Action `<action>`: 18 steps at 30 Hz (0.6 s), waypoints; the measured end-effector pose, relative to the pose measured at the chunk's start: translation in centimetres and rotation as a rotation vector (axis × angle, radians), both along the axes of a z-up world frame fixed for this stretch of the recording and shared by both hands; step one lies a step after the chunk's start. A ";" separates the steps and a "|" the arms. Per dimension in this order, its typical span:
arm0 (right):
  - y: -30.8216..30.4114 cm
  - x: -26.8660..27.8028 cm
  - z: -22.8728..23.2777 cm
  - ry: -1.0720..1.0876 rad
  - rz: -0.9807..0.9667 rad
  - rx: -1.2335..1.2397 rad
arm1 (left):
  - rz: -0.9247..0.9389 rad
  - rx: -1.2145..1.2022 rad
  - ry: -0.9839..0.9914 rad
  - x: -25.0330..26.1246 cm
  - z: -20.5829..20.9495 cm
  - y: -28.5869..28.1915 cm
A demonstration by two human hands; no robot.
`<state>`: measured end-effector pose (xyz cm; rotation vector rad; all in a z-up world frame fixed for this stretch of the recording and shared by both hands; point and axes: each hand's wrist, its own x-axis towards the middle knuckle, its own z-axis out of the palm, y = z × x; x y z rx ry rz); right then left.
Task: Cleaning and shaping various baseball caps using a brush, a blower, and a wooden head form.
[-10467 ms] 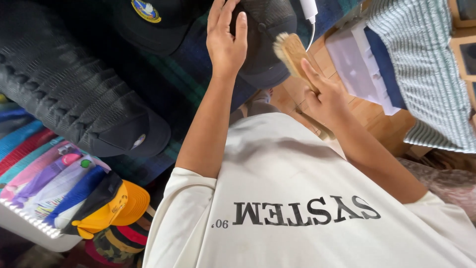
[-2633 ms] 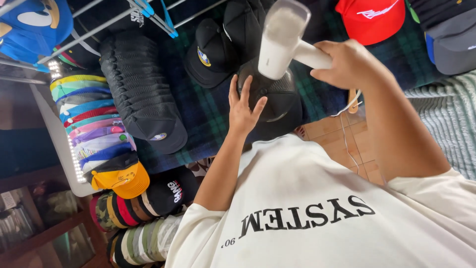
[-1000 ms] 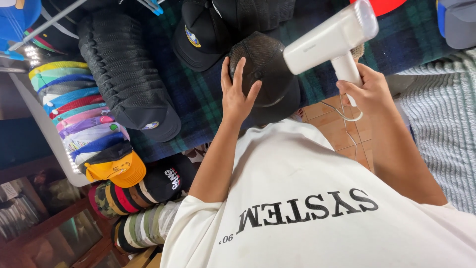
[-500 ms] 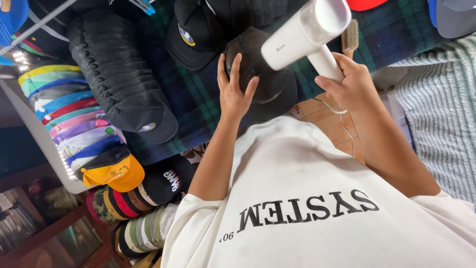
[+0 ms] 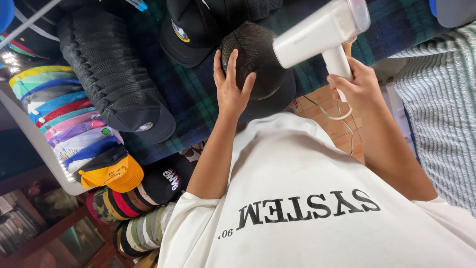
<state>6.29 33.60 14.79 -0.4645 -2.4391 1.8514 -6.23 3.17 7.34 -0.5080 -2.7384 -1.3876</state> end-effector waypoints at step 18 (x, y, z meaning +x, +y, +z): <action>-0.5 2.6 -1.6 -0.087 -0.055 -0.401 | 0.015 -0.056 -0.169 0.2 4.3 0.5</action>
